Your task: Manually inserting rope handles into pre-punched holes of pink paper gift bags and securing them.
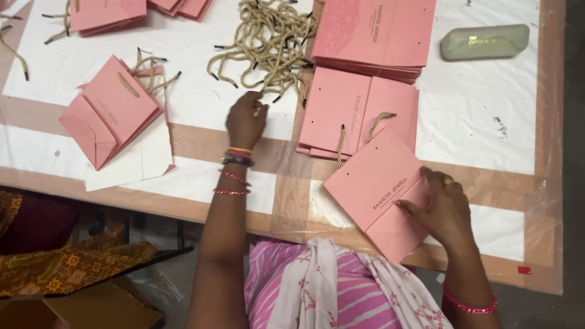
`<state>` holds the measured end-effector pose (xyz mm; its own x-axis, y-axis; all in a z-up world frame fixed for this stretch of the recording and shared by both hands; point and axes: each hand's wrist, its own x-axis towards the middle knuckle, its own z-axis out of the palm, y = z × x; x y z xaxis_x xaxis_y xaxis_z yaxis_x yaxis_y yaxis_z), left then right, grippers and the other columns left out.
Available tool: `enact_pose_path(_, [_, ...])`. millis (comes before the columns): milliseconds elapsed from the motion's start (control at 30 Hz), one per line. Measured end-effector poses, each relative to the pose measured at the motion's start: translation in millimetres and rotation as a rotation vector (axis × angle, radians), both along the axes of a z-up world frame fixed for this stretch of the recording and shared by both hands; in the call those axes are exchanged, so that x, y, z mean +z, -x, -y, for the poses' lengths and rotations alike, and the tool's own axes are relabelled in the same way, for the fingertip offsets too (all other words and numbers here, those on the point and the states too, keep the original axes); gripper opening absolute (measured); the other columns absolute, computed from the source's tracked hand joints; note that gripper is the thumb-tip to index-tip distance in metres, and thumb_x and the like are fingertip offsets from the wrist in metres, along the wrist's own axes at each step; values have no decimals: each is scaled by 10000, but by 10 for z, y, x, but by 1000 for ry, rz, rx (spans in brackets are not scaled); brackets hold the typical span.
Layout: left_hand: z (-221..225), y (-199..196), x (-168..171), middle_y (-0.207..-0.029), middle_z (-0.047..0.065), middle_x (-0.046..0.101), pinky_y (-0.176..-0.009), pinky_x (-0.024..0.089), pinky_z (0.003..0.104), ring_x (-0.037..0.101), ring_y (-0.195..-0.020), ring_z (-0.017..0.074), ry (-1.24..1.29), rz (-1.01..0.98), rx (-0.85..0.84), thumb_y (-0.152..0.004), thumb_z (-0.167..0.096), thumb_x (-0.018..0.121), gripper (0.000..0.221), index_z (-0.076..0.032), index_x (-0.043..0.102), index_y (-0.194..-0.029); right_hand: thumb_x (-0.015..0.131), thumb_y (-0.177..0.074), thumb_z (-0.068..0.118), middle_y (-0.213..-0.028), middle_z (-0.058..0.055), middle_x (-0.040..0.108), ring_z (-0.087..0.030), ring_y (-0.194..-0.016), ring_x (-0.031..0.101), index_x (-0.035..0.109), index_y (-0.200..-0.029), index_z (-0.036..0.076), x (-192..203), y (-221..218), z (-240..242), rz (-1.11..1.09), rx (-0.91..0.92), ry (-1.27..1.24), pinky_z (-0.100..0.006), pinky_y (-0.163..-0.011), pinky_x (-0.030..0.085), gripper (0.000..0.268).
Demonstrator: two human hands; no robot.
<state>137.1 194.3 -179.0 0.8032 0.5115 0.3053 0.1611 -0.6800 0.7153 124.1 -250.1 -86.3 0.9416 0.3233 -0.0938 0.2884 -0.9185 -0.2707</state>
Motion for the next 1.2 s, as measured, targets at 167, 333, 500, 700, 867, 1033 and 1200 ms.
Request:
enact_pose_path(167, [300,-507,-40,-964,101,708,-701,556,478,678,-911,321,-345,-180,40,-813,-281,812,261,-118,715,-993,885,-670,463,-1281,-184,648,-358,-1096,635,595,-1388,67,-85,71,28,52,-38,-1,-472,-895,542,869])
enact_pose_path(333, [292,-760,-249,-967,120,694,-676,556,467,674,-914,339,-465,-181,169,-752,-381,827,339,-93,721,-898,859,-700,430,-1307,-166,639,-312,-989,657,603,-1385,87,-36,91,49,-2,-107,-114,-441,-857,560,807])
enact_pose_path(500, [108,-663,-102,-903,68,727,-708,542,480,698,-837,328,-105,-219,256,-903,-351,746,203,-156,761,-957,852,-721,400,-1389,-187,589,-303,-974,659,615,-1369,91,-175,83,115,24,-101,-159,-429,-869,558,756])
enact_pose_path(700, [384,-55,1238,-922,107,671,-686,562,325,700,-775,223,-40,501,12,-957,-4,676,146,-11,713,-1097,825,-812,245,-1465,-211,547,-319,-1273,589,624,-1352,68,-51,111,-58,201,-91,-534,-346,-650,558,603])
enact_pose_path(867, [1114,567,1827,-917,103,683,-770,560,301,692,-830,209,42,590,-278,-915,63,730,116,1,664,-987,813,-825,117,-1434,-128,594,-271,-1367,582,594,-1359,33,278,188,-478,202,172,-968,-404,-1161,491,583])
enact_pose_path(1033, [1609,969,2179,-1044,127,727,-785,573,336,715,-916,257,128,537,-832,-883,20,734,151,-41,680,-1010,785,-756,96,-1463,-187,486,-303,-1393,451,457,-1392,-69,328,332,-798,-9,452,-1164,-427,-1163,369,734])
enact_pose_path(1200, [1485,1127,1906,-999,91,753,-750,602,313,739,-859,177,314,496,-863,-963,36,718,119,-24,717,-1065,556,-965,20,-1220,-146,713,-199,-1106,680,668,-1268,-42,-626,422,-329,-495,409,-1137,-358,-982,520,328])
